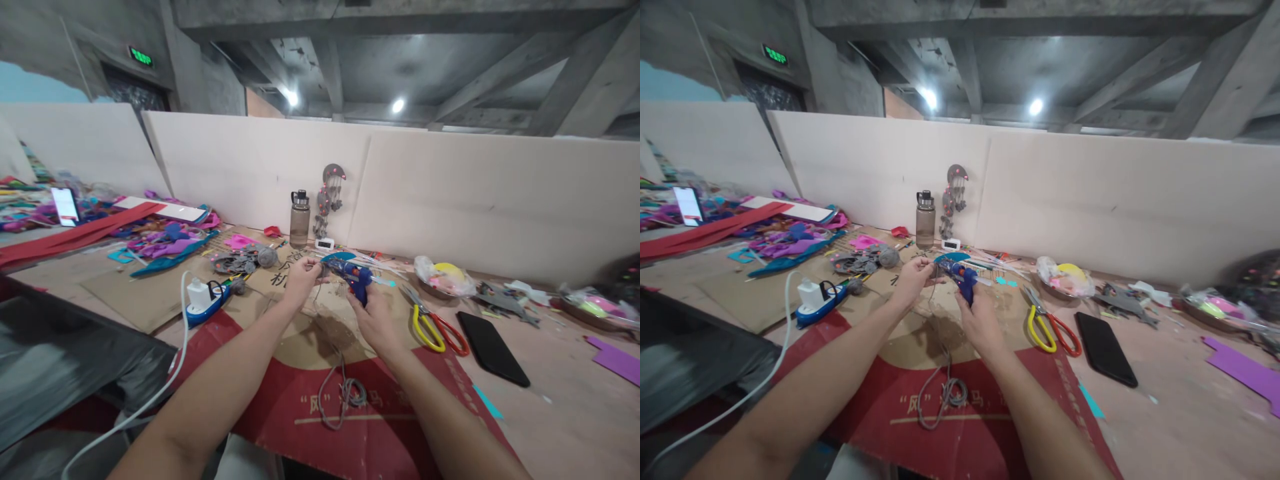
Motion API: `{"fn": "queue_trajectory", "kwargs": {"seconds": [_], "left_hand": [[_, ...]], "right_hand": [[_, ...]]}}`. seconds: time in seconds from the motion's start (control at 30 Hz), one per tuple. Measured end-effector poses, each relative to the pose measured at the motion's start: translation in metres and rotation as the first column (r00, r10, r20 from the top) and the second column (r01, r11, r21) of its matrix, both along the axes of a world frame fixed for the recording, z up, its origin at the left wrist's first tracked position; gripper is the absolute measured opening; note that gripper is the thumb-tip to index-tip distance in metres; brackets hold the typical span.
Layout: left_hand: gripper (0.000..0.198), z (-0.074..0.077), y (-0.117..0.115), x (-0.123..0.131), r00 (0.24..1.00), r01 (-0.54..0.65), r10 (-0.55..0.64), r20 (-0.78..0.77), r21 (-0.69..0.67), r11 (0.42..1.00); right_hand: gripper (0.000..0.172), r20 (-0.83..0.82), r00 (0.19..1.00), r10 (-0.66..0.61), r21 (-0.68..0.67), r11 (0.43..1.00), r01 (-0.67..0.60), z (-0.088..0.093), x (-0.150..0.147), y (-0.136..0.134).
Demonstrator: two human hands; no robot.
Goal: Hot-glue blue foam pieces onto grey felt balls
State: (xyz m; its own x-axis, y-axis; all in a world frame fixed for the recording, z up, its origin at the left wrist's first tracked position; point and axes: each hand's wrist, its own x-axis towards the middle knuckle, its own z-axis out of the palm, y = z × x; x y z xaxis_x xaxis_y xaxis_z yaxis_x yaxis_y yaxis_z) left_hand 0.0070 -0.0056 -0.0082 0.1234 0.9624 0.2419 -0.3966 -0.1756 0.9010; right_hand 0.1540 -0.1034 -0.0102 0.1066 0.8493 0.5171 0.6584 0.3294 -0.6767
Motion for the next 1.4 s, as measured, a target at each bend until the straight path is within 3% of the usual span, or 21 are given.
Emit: {"fn": "queue_trajectory", "kwargs": {"seconds": [0.57,1.17,1.4], "left_hand": [[0.017,-0.001,0.003,-0.002,0.997,-0.065,0.064,0.03,0.016,0.998],[0.023,0.005,0.0,-0.004,0.994,0.003,-0.002,0.105,-0.009,1.0],[0.017,0.007,-0.002,-0.005,0.983,0.071,-0.055,0.175,-0.085,0.994]], "right_hand": [[0.029,0.051,0.99,-0.131,0.018,0.991,0.13,0.007,0.0,-0.006],[0.032,-0.02,0.991,-0.136,0.018,0.991,0.136,0.005,0.007,-0.002],[0.033,-0.183,0.961,-0.206,-0.018,0.978,0.206,-0.014,0.027,0.019]]}}
